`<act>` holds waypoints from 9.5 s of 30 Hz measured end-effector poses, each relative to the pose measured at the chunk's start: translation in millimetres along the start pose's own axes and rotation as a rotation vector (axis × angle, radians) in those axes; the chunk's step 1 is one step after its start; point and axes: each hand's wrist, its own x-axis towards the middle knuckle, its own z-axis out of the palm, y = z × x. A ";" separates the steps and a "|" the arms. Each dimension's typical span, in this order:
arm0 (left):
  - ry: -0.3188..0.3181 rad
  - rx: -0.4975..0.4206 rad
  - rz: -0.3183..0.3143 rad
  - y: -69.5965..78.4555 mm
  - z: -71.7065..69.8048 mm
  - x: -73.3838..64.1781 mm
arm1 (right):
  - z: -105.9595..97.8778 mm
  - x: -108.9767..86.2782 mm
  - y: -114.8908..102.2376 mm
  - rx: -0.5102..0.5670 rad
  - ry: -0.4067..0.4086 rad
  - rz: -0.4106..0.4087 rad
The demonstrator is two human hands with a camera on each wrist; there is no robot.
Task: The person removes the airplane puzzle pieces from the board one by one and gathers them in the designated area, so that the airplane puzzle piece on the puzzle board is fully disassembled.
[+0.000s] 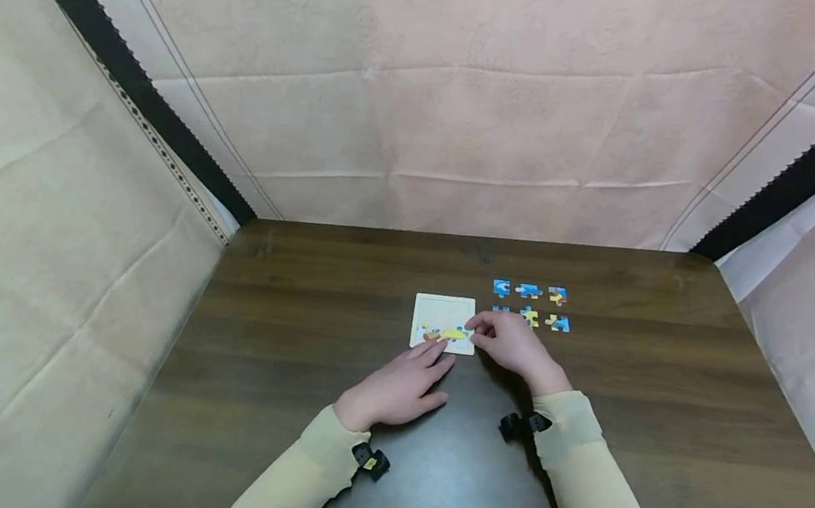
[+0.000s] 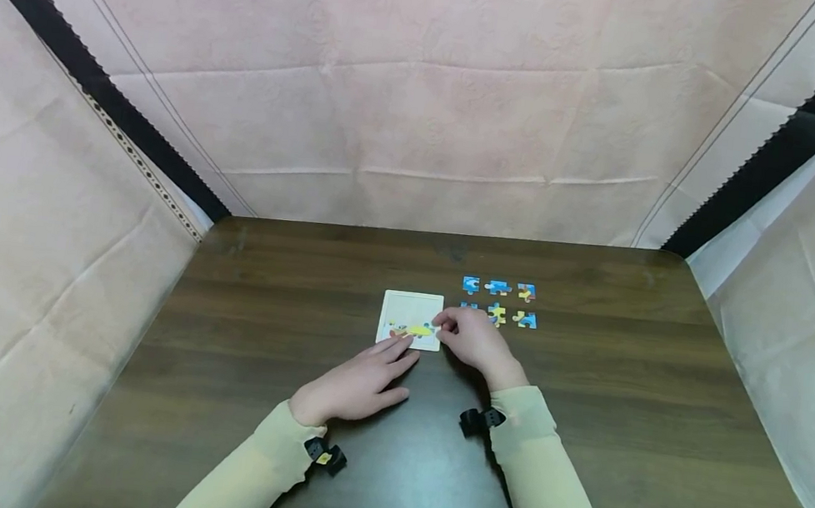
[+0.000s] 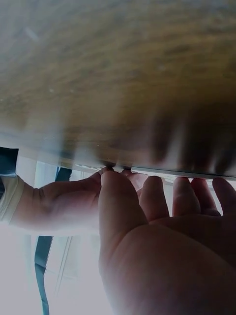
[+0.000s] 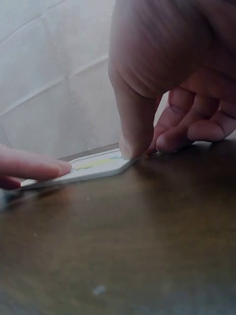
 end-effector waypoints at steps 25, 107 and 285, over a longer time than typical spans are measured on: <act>0.004 0.169 -0.003 7.1 12.6 0.4 | 23.7 42.5 -39.8 0.024 -0.142 -0.113; -0.042 0.152 -0.004 6.3 11.6 1.4 | 23.8 38.0 -33.8 0.162 -0.131 -0.028; -0.012 0.125 -0.001 9.2 7.3 -1.0 | 8.4 19.9 -22.4 0.050 -0.053 -0.038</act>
